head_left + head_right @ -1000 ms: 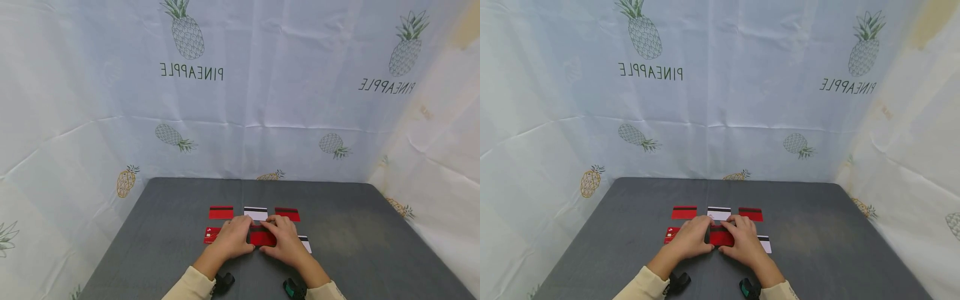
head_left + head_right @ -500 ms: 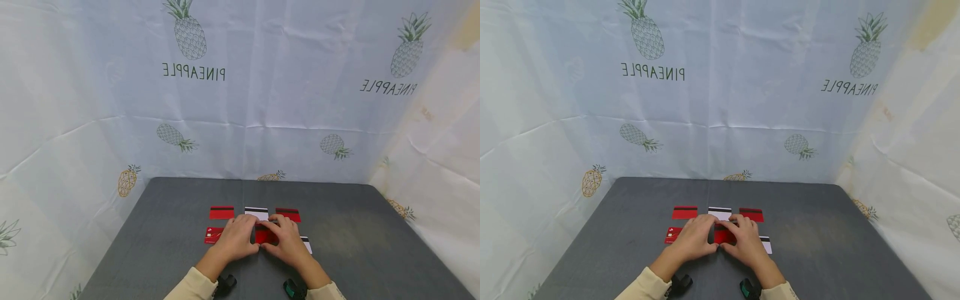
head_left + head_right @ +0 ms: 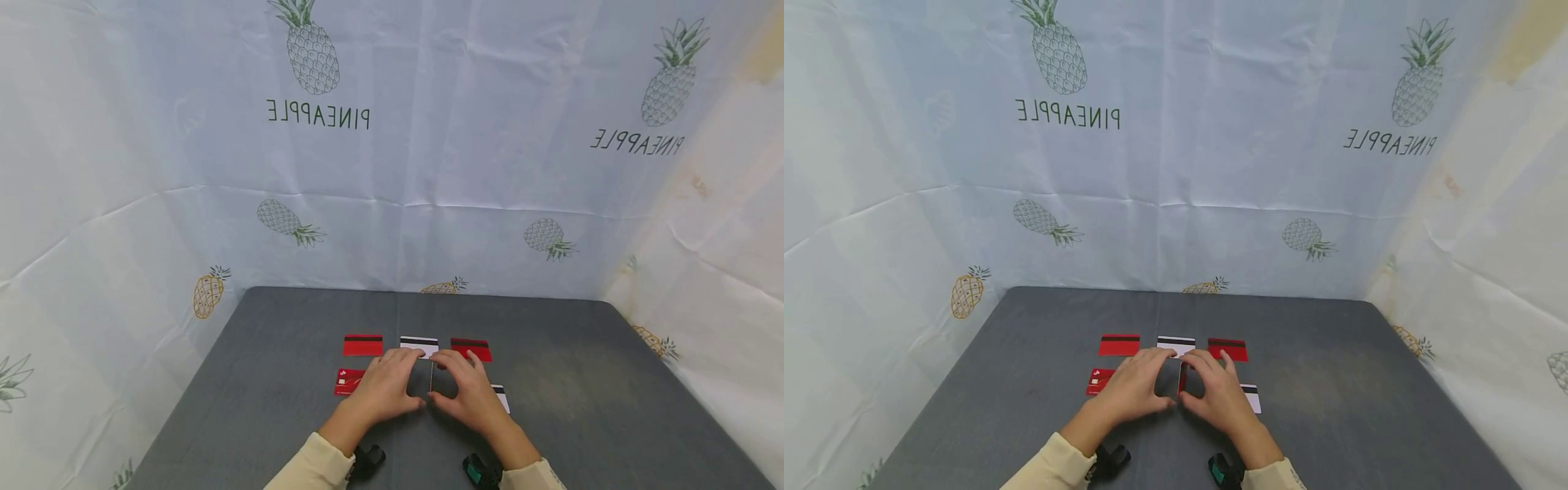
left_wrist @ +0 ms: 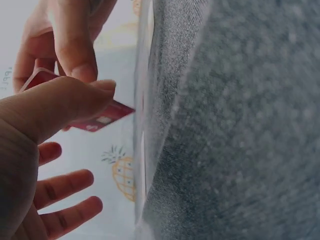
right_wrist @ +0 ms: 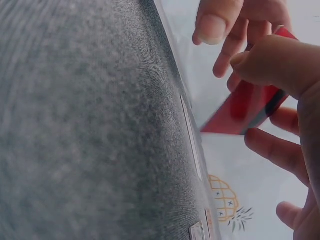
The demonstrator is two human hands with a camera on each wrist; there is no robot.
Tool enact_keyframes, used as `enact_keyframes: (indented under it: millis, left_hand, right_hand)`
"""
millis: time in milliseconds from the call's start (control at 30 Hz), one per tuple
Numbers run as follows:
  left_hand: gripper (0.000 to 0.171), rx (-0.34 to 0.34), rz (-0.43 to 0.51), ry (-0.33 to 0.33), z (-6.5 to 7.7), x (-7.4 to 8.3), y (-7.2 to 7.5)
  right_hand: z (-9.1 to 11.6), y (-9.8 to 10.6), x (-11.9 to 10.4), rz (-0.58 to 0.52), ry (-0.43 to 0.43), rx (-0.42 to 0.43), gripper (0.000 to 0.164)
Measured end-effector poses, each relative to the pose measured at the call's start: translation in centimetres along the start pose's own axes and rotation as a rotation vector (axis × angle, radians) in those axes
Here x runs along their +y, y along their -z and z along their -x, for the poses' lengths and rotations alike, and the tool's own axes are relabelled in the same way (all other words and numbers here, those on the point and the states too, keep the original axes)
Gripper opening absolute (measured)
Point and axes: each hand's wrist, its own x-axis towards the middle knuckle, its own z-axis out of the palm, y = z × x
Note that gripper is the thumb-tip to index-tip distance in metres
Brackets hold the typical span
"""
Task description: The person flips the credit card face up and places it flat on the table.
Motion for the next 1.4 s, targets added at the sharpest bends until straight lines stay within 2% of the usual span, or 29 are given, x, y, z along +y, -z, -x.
enact_keyframes:
  millis: [500,767,900,1100,1233,1400]
  left_hand:
    - [0.079,-0.008,0.005,0.011,0.1,-0.4,-0.3]
    - [0.065,0.003,0.002,-0.003,0.2,-0.5,-0.3]
    - [0.065,-0.007,-0.005,0.027,0.3,-0.7,-0.3]
    - [0.067,-0.012,0.005,0.071,0.4,-1.2,0.2]
    - [0.066,0.012,0.026,0.084,0.3,-1.7,1.0]
    - [0.062,0.005,0.048,0.062,0.3,-1.9,1.5]
  right_hand:
    - [0.1,0.0,-0.3,-0.036,0.001,-0.006,0.069]
    - [0.3,0.3,-0.8,-0.043,-0.069,-0.048,0.074]
    - [0.3,0.3,-0.6,-0.063,-0.032,-0.032,0.079]
    - [0.3,0.1,-0.1,-0.058,-0.001,0.015,0.068]
    - [0.3,-0.2,0.3,-0.040,-0.030,0.019,0.066]
    - [0.4,-0.4,0.5,-0.031,-0.101,-0.035,0.062]
